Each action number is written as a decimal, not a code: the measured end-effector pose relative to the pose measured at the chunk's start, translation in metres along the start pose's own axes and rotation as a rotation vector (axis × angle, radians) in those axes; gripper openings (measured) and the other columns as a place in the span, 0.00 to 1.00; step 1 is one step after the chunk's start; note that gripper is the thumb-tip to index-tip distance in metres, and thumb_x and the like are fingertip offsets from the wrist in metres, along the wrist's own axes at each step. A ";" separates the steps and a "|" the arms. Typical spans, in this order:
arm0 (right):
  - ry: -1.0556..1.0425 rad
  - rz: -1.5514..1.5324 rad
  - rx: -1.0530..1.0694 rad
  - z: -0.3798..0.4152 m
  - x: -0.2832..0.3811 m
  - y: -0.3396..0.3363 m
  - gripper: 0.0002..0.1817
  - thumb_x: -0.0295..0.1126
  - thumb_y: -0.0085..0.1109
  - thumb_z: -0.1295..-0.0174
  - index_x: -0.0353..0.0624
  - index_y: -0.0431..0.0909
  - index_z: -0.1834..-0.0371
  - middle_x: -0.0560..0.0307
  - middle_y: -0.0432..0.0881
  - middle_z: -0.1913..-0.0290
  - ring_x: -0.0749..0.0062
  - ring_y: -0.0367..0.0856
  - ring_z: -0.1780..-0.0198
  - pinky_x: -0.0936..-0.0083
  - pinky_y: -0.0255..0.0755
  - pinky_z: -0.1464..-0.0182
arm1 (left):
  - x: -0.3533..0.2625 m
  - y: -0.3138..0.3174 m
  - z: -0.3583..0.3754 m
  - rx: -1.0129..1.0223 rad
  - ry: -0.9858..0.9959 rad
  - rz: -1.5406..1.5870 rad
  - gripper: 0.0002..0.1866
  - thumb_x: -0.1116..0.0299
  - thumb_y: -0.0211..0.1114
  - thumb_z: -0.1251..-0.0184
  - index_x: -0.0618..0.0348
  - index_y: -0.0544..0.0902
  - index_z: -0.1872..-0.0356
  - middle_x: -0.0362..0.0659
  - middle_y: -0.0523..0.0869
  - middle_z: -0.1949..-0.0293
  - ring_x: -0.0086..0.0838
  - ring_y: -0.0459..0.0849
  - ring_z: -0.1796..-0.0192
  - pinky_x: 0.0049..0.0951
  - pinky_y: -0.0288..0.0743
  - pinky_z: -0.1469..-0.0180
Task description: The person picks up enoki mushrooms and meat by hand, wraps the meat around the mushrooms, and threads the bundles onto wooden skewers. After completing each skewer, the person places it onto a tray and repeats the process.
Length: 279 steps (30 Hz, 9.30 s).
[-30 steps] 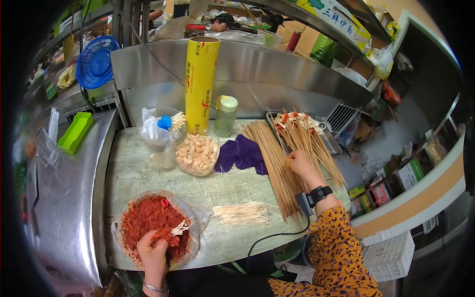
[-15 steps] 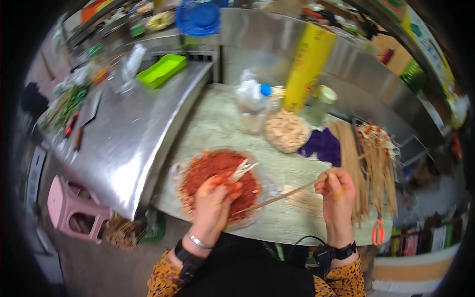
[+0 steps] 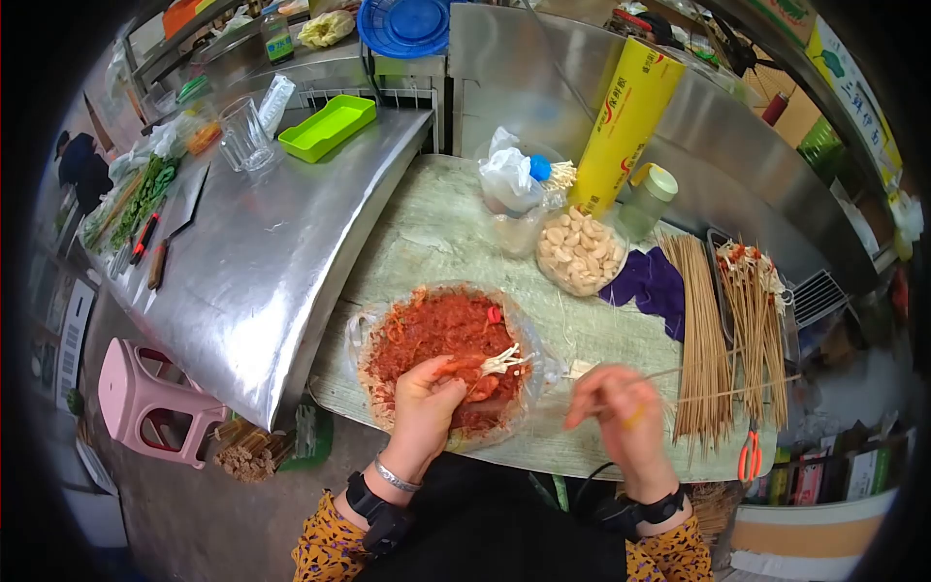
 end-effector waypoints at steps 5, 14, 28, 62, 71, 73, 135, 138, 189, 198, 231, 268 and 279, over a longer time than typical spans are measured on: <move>-0.041 -0.159 -0.204 -0.019 0.003 -0.032 0.14 0.36 0.45 0.32 0.34 0.73 0.62 0.51 0.79 0.70 0.68 0.81 0.71 0.74 0.77 0.65 | 0.002 0.007 0.001 0.089 0.010 -0.133 0.13 0.87 0.49 0.42 0.73 0.76 0.56 0.51 0.82 0.56 0.39 0.84 0.57 0.34 0.80 0.54; -0.037 -0.126 -0.207 -0.019 -0.006 -0.038 0.14 0.37 0.45 0.32 0.35 0.73 0.63 0.52 0.79 0.71 0.69 0.81 0.73 0.76 0.78 0.69 | 0.004 0.007 -0.001 0.104 0.010 -0.161 0.16 0.88 0.48 0.42 0.73 0.77 0.54 0.52 0.82 0.56 0.36 0.83 0.56 0.33 0.79 0.50; -0.004 0.034 -0.239 -0.018 0.002 -0.033 0.14 0.37 0.45 0.31 0.35 0.73 0.62 0.53 0.79 0.71 0.69 0.81 0.73 0.77 0.77 0.69 | 0.006 0.010 -0.004 0.149 -0.056 -0.076 0.21 0.89 0.46 0.44 0.73 0.71 0.47 0.53 0.78 0.48 0.39 0.81 0.50 0.36 0.77 0.48; -0.372 0.321 -0.104 0.017 0.022 0.001 0.12 0.29 0.45 0.33 0.29 0.75 0.65 0.47 0.76 0.65 0.65 0.82 0.68 0.75 0.76 0.63 | 0.007 0.004 0.002 -0.006 -0.136 0.310 0.16 0.74 0.53 0.34 0.67 0.72 0.46 0.52 0.80 0.52 0.41 0.80 0.48 0.37 0.79 0.49; -0.558 0.625 -0.048 0.025 0.018 0.026 0.09 0.27 0.49 0.36 0.34 0.78 0.65 0.50 0.79 0.66 0.67 0.81 0.68 0.78 0.74 0.66 | 0.011 0.003 0.002 -0.061 -0.103 0.392 0.14 0.76 0.50 0.32 0.66 0.73 0.47 0.47 0.79 0.51 0.37 0.80 0.49 0.32 0.78 0.50; -0.642 0.825 0.024 0.027 0.024 0.039 0.07 0.27 0.51 0.39 0.37 0.79 0.66 0.51 0.80 0.66 0.65 0.80 0.68 0.78 0.74 0.67 | 0.011 0.005 0.003 -0.066 -0.088 0.399 0.14 0.76 0.50 0.32 0.67 0.72 0.46 0.47 0.79 0.51 0.37 0.80 0.49 0.32 0.78 0.50; -0.019 0.359 -0.432 0.024 0.069 -0.176 0.07 0.28 0.56 0.40 0.39 0.78 0.60 0.59 0.81 0.66 0.82 0.75 0.74 0.83 0.71 0.71 | -0.021 -0.015 0.003 -0.048 0.420 -0.212 0.19 0.68 0.51 0.31 0.68 0.68 0.42 0.53 0.76 0.46 0.34 0.81 0.54 0.29 0.76 0.56; 0.033 0.648 -0.265 0.004 0.036 -0.133 0.04 0.28 0.59 0.44 0.41 0.79 0.67 0.58 0.82 0.68 0.76 0.78 0.73 0.79 0.72 0.71 | -0.020 -0.016 0.004 -0.046 0.399 -0.211 0.20 0.67 0.53 0.31 0.69 0.69 0.43 0.54 0.77 0.48 0.34 0.82 0.55 0.28 0.76 0.56; -0.198 0.597 0.116 0.000 0.083 -0.029 0.04 0.20 0.61 0.47 0.38 0.77 0.68 0.60 0.79 0.63 0.80 0.76 0.61 0.84 0.70 0.59 | -0.048 0.121 0.013 0.455 0.473 -0.879 0.20 0.78 0.70 0.54 0.60 0.81 0.55 0.37 0.75 0.78 0.21 0.73 0.76 0.21 0.68 0.73; -0.234 0.431 0.066 0.002 0.047 -0.015 0.07 0.19 0.63 0.52 0.39 0.79 0.69 0.58 0.80 0.65 0.72 0.78 0.60 0.78 0.71 0.56 | -0.013 0.107 0.011 0.482 0.106 -0.540 0.14 0.82 0.62 0.46 0.66 0.79 0.56 0.43 0.83 0.69 0.23 0.81 0.69 0.21 0.75 0.67; -0.076 0.477 -0.190 0.035 -0.070 -0.068 0.07 0.17 0.65 0.54 0.39 0.78 0.73 0.58 0.80 0.67 0.72 0.78 0.63 0.79 0.71 0.61 | -0.073 -0.004 0.004 0.128 0.426 -1.284 0.10 0.81 0.65 0.54 0.63 0.83 0.66 0.47 0.82 0.70 0.36 0.82 0.66 0.28 0.74 0.61; -0.163 0.538 -0.124 0.035 -0.065 -0.064 0.07 0.18 0.64 0.53 0.39 0.78 0.72 0.57 0.79 0.67 0.71 0.79 0.64 0.78 0.73 0.62 | -0.085 0.003 -0.047 0.127 0.537 -1.796 0.10 0.76 0.65 0.58 0.62 0.80 0.69 0.47 0.80 0.70 0.44 0.80 0.66 0.36 0.74 0.65; -0.148 0.565 -0.134 0.035 -0.066 -0.064 0.07 0.18 0.64 0.53 0.39 0.77 0.72 0.57 0.79 0.67 0.70 0.78 0.64 0.78 0.72 0.63 | -0.069 0.020 -0.050 0.330 0.519 -1.760 0.13 0.77 0.63 0.55 0.57 0.79 0.64 0.47 0.80 0.69 0.44 0.79 0.65 0.38 0.74 0.64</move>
Point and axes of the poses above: each hand's wrist, its own z-axis away from the middle knuckle, its own y-axis out of the palm, x = y × z, the point moved 7 cm from there along -z, towards the middle knuckle
